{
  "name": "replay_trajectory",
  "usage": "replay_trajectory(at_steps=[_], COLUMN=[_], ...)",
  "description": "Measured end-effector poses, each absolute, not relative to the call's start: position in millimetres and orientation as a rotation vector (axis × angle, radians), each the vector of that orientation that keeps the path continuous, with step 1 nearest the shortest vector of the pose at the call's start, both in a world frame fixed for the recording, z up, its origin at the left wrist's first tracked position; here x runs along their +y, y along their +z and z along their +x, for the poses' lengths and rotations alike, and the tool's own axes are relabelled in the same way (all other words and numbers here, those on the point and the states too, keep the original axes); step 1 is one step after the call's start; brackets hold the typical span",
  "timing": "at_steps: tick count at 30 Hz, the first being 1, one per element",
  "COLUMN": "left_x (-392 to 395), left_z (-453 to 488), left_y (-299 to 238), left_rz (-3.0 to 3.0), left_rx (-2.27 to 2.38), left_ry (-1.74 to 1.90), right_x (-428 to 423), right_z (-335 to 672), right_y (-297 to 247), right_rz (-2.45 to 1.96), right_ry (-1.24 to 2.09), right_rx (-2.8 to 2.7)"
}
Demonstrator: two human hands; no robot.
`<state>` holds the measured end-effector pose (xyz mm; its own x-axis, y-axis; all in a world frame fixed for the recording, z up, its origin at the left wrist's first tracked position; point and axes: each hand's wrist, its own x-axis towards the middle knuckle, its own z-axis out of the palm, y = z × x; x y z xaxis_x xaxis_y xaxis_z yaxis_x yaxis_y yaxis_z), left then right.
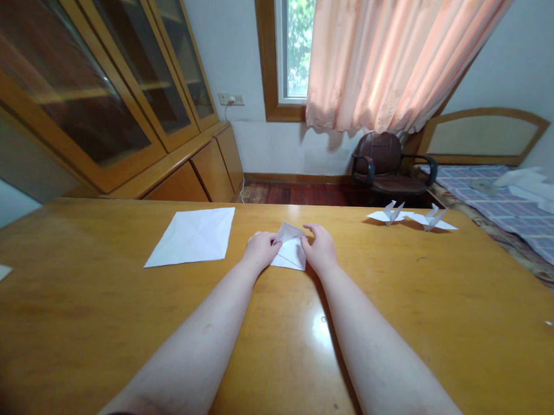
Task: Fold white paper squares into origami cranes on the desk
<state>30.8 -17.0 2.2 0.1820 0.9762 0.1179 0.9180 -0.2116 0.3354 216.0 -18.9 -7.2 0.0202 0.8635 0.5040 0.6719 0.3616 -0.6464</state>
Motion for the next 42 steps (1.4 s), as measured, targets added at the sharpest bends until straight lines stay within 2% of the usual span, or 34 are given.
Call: replay_trajectory(at_steps=[10, 16, 42], left_x=[-19.1, -20.9, -23.8], left_z=[32.7, 35.2, 35.4], left_y=[4.4, 7.4, 5.9], left_rz=[2.322, 2.392, 2.396], left_rx=[1.645, 1.517, 1.389], left_ry=[0.528, 0.502, 0.406], right_x=[-19.4, -21.1, -21.6], right_z=[214.5, 213.6, 214.9], right_y=[-5.3, -1.5, 0.4], right_rz=[-1.736, -1.769, -1.934], right_ry=[0.489, 0.523, 0.267], right_rx=[-1.759, -1.733, -1.874])
